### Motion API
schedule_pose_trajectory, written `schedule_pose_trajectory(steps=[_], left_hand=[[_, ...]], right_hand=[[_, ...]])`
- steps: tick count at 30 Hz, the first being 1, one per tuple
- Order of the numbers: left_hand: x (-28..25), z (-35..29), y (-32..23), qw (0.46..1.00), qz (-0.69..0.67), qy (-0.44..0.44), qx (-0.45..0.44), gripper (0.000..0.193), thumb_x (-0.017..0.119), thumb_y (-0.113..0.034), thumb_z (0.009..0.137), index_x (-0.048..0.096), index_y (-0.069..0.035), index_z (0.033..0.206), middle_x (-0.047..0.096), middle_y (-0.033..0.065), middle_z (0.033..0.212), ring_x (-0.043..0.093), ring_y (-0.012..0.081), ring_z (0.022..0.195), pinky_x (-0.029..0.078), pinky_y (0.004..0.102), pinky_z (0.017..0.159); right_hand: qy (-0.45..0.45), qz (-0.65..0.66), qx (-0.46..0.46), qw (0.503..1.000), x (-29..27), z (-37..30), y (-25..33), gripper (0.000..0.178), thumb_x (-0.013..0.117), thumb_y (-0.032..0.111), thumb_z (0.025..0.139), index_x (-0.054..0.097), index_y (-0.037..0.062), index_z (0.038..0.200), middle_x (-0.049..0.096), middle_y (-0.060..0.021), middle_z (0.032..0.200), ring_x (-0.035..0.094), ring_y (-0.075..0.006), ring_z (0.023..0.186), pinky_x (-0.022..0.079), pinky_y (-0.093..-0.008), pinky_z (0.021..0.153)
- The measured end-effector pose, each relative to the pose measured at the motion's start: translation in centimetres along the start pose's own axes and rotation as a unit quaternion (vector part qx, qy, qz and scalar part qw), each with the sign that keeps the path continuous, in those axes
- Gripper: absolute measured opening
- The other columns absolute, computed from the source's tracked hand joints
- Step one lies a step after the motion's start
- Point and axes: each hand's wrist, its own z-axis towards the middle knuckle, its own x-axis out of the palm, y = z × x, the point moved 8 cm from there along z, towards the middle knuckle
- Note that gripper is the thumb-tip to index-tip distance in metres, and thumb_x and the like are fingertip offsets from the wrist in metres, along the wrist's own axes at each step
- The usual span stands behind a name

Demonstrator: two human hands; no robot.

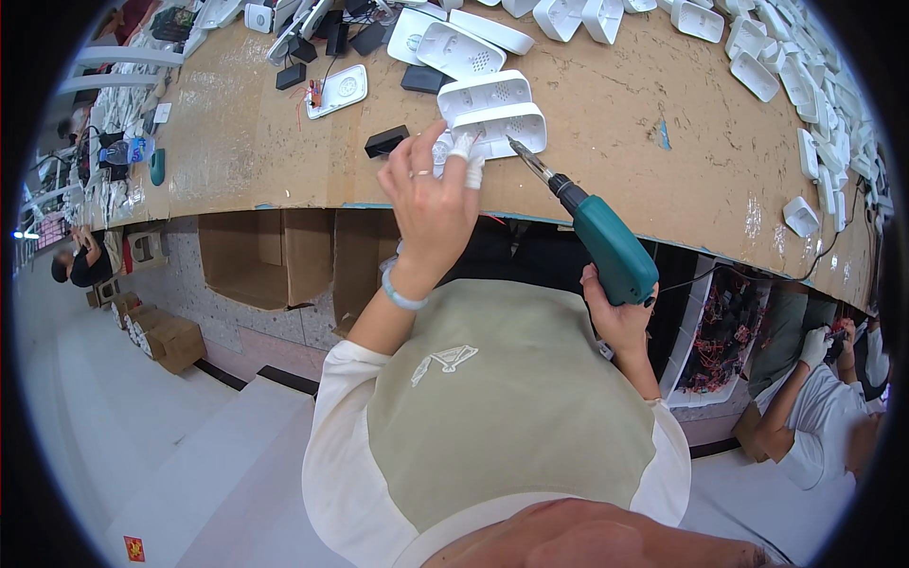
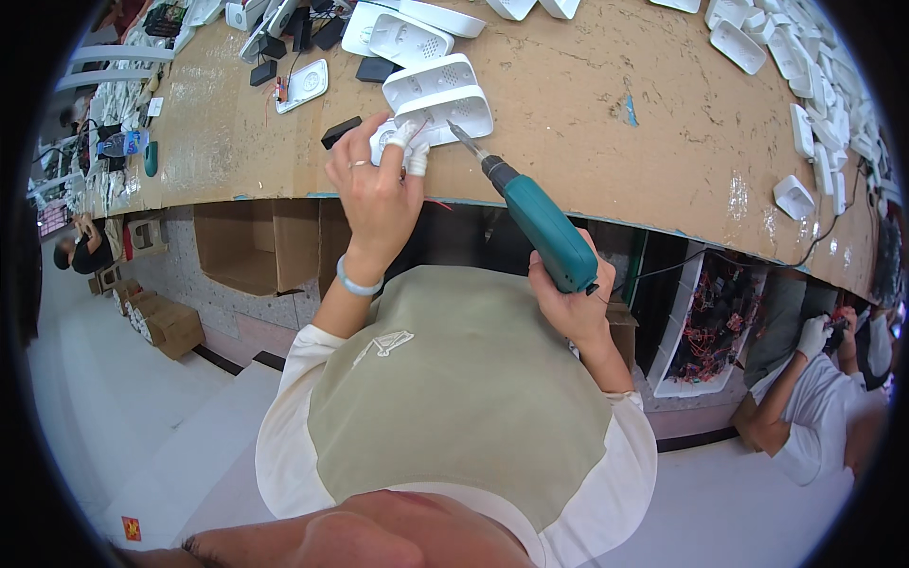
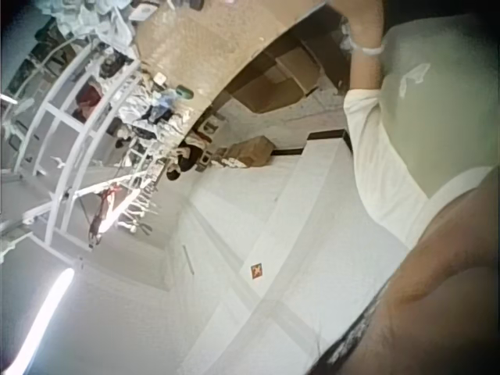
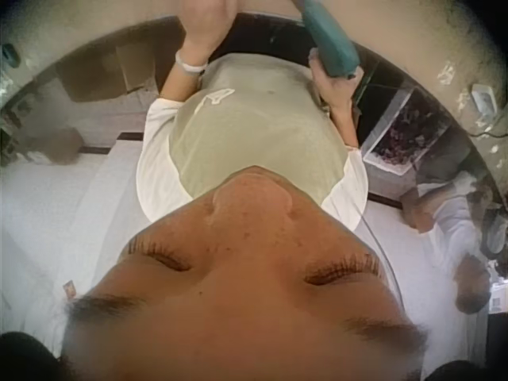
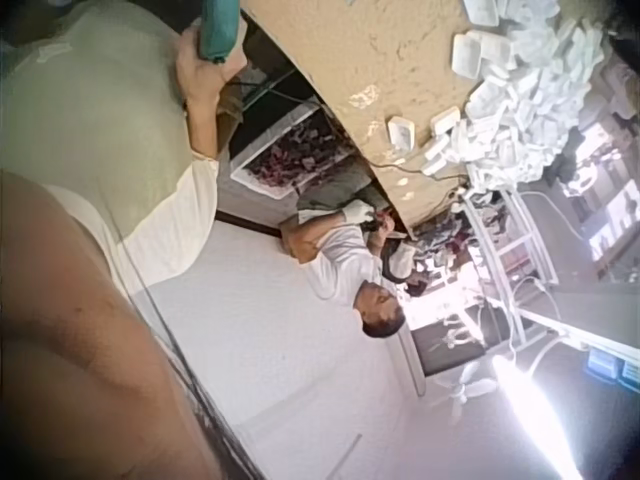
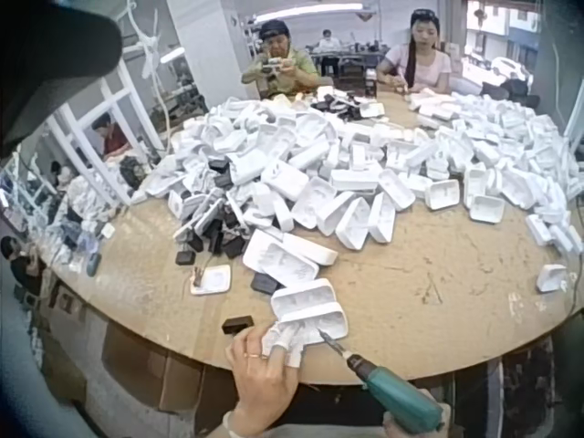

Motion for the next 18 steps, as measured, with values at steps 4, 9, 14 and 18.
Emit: schedule_pose_trajectory(steps=[4,9,14,18], left_hand=[[-2.0,-1.4,0.0,0.982,-0.170,0.070,0.049,0.022,0.078,-0.019,0.079,0.074,-0.010,0.098,0.064,0.0046,0.123,0.055,0.0280,0.109,0.040,0.0424,0.089],[-1.2,-2.7,-0.8,0.970,-0.114,0.122,0.175,0.025,0.076,-0.008,0.072,0.075,-0.013,0.096,0.068,-0.0009,0.107,0.059,0.0233,0.102,0.040,0.0391,0.088],[-0.3,-2.7,-0.8,0.971,-0.104,0.128,0.174,0.025,0.077,-0.007,0.072,0.074,-0.011,0.097,0.067,0.0012,0.096,0.058,0.0229,0.095,0.040,0.0384,0.085],[-0.9,-0.6,0.0,0.990,-0.137,0.028,0.035,0.020,0.077,-0.006,0.075,0.073,-0.008,0.094,0.065,0.0034,0.084,0.057,0.0241,0.087,0.038,0.0368,0.080]], right_hand=[[-0.022,0.010,0.011,1.000,-1.0,-1.1,-0.3,0.018,0.071,-0.007,0.079,0.068,-0.0043,0.097,0.066,-0.0095,0.086,0.061,-0.0125,0.067,0.049,-0.0254,0.061],[-0.023,0.017,0.022,0.999,-0.9,-1.3,-0.2,0.017,0.070,-0.007,0.079,0.068,-0.0036,0.095,0.066,-0.0097,0.086,0.061,-0.0125,0.067,0.048,-0.0253,0.061],[-0.012,0.011,-0.010,1.000,-0.5,-0.7,0.5,0.016,0.071,-0.007,0.078,0.068,-0.0030,0.094,0.066,-0.0095,0.085,0.061,-0.0128,0.067,0.048,-0.0257,0.061],[-0.008,0.013,0.001,1.000,0.0,0.1,0.1,0.017,0.071,-0.006,0.079,0.067,-0.0025,0.095,0.065,-0.0102,0.085,0.061,-0.0146,0.066,0.048,-0.0262,0.061]])
